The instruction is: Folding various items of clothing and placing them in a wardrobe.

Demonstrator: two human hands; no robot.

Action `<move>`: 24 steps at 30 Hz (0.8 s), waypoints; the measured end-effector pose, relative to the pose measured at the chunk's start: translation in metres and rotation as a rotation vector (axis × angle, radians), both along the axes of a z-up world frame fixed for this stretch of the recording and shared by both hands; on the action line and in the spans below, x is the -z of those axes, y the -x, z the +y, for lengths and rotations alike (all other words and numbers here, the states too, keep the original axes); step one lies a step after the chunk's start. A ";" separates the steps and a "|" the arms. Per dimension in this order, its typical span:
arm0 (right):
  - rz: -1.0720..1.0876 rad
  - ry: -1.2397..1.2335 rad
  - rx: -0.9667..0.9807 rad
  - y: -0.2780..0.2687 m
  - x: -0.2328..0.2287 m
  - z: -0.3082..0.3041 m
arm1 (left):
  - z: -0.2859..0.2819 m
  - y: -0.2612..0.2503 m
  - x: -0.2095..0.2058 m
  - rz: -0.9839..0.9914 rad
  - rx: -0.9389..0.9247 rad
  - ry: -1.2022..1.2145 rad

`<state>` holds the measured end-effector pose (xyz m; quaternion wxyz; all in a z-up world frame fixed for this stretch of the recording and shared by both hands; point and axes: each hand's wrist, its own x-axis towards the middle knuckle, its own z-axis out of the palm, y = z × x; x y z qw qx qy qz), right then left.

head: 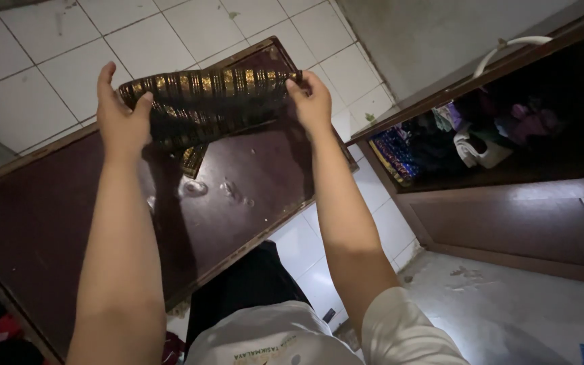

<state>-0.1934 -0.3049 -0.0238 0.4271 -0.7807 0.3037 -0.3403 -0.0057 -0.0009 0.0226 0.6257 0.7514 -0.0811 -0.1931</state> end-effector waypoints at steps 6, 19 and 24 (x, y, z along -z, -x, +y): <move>-0.237 -0.398 -0.028 -0.009 -0.081 -0.001 | 0.001 -0.003 -0.031 -0.262 0.084 0.521; -0.562 -0.364 -0.303 -0.002 -0.118 0.001 | -0.008 -0.013 -0.074 -0.309 0.296 0.604; -0.601 -0.656 -0.452 0.040 -0.059 0.017 | 0.006 -0.012 -0.017 -0.301 0.270 0.422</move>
